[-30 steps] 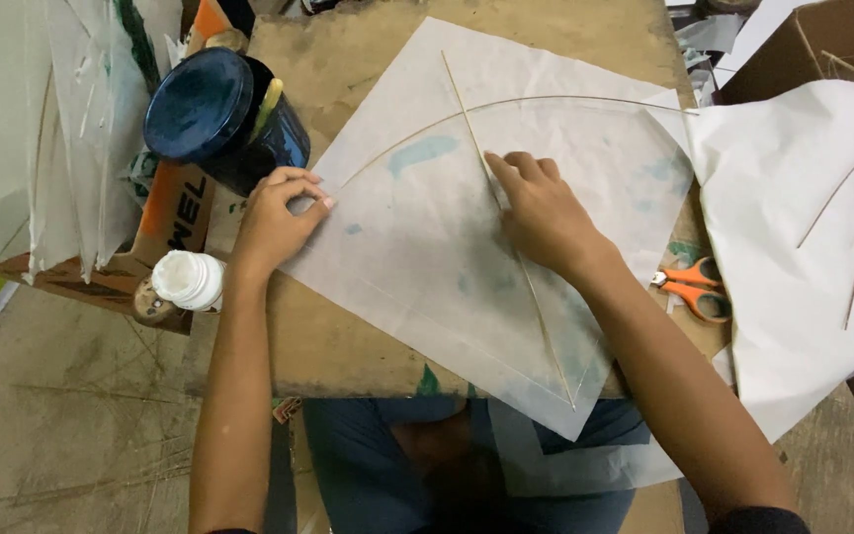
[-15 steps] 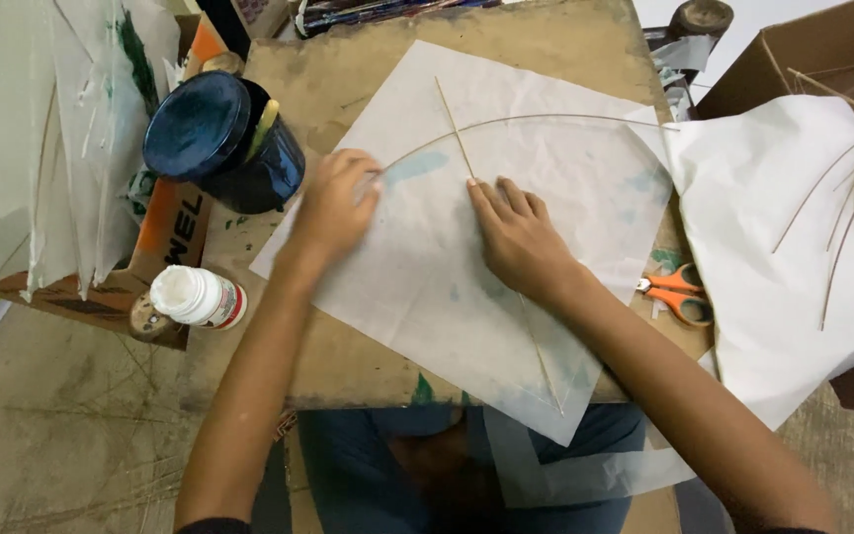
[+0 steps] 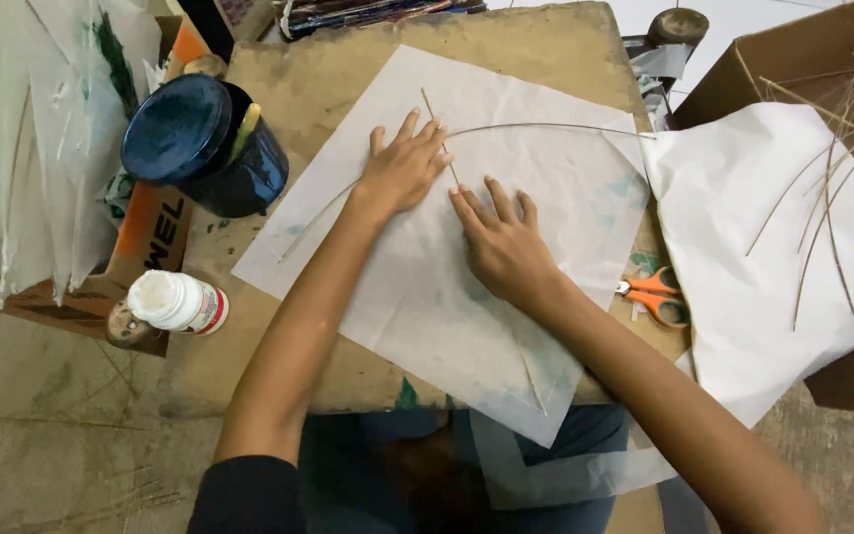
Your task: Applying glue to bamboo sticks and trimming kite paper with scissors to assemble a kite.
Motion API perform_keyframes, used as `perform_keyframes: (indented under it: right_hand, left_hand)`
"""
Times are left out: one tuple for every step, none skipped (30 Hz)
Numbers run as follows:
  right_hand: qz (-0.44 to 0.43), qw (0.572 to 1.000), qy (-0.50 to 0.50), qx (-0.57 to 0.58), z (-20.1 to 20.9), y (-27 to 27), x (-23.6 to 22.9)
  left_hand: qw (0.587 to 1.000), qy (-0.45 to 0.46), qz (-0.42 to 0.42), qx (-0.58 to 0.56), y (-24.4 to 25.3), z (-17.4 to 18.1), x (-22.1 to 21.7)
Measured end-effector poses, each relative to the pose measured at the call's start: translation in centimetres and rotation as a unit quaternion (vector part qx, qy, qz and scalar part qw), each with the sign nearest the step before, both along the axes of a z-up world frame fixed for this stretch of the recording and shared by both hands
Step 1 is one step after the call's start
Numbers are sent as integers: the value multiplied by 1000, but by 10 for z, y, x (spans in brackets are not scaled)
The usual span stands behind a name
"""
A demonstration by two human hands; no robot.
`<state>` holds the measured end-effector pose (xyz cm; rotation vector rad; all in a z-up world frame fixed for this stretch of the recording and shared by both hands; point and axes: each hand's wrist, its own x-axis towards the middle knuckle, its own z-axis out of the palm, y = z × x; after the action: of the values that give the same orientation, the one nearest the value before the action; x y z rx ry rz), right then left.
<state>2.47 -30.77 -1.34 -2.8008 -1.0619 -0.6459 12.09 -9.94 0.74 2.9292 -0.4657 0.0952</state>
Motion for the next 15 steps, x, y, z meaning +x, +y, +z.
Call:
perform_keyframes:
  right_hand:
    - [-1, 1000, 1, 1, -2, 0, 0]
    - [-1, 1000, -2, 5, -4, 0, -1]
    - [-2, 1000, -6, 8, -6, 0, -3]
    - [-2, 1000, -4, 8, -5, 0, -6]
    - [-4, 1000, -4, 10, -5, -1, -9]
    - [-8, 1000, -4, 12, -4, -1, -12]
    - [-10, 1000, -2, 12, -3, -3, -18]
    - [-2, 999, -44, 17, -2, -5, -23]
    - [6, 996, -86, 21, 0, -7, -28]
    - [4, 996, -84, 20, 1, -9, -34]
    - [1, 996, -89, 18, 2, -11, -41]
    - [-2, 995, -94, 15, 3, -13, -47]
    - [-4, 996, -92, 14, 1, -16, -54]
    - [-10, 997, -80, 2, 1, -18, -57]
    - [-16, 997, -68, -10, 0, -20, -61]
  left_hand:
    - [1000, 1, -1, 1, -1, 0, 2]
    - [1000, -7, 7, 10, -2, 0, 3]
    - [1000, -14, 16, 20, -2, 0, 3]
    - [1000, -12, 15, 20, -2, 0, 5]
    - [999, -14, 18, 43, -3, 1, 6]
    - [998, -17, 18, 66, -4, 1, 7]
    - [998, -15, 16, 66, -5, -2, 9]
    - [995, -49, 12, 82, -6, -4, 12]
    - [992, -83, 8, 99, -6, -7, 15]
    - [992, -81, 6, 98, -7, -9, 17]
    - [990, -80, 12, 111, -8, -10, 19]
    - [989, -79, 17, 124, -10, -12, 21]
    - [989, -77, 15, 123, -12, -11, 17]
    - [989, -65, 20, 132, -12, -7, 16]
    - [988, -53, 24, 140, -13, -3, 15]
